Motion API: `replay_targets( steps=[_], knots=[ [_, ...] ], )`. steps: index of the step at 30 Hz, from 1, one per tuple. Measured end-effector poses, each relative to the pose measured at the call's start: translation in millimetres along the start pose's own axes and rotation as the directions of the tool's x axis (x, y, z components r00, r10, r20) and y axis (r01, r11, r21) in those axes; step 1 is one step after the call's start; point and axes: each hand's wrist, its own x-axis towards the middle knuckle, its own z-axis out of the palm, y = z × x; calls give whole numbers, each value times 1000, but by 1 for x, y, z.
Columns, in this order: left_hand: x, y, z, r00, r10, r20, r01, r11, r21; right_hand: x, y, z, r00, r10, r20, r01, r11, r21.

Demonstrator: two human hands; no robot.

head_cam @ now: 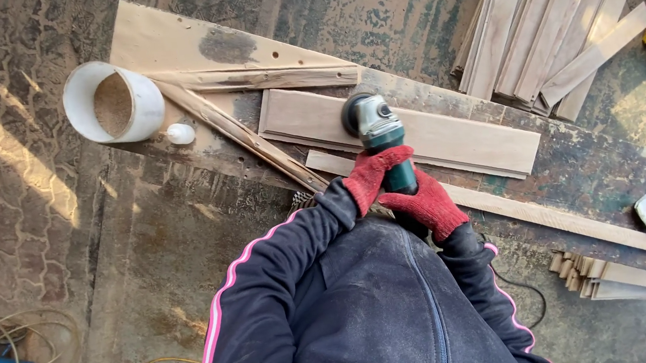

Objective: The recorder uses an angle grinder to sand wooden planks and then finishes with a hand-sanding block.

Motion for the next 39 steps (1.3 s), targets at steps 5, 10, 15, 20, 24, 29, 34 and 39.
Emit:
replay_targets(
  steps=[5,10,15,20,24,29,34,39],
  knots=[
    [10,-6,12,1000,-20,18,19,999,35,-4,0,-10,999,37,-9,-36,999,20],
    [4,-11,47,996,-38,82,35,999,42,7,54,-14,992,78,-99,-69,994,88],
    [0,-13,63,985,-89,147,67,987,148,0,78,-12,972,122,-201,-87,981,175],
    [-9,-3,62,984,-90,153,58,977,203,-2,66,-8,968,118,-222,-69,974,217],
    [-15,10,47,989,-67,129,48,987,150,2,58,0,979,82,-185,-47,981,189],
    [-17,15,-1,996,-11,84,8,1000,25,-6,8,25,995,57,-80,-50,995,84],
    [-31,26,-34,999,-23,46,20,998,54,-18,-28,35,997,71,2,-71,997,-5],
    [-19,10,-11,993,-29,119,18,996,88,-5,15,36,992,110,-63,-110,994,6]
  ],
)
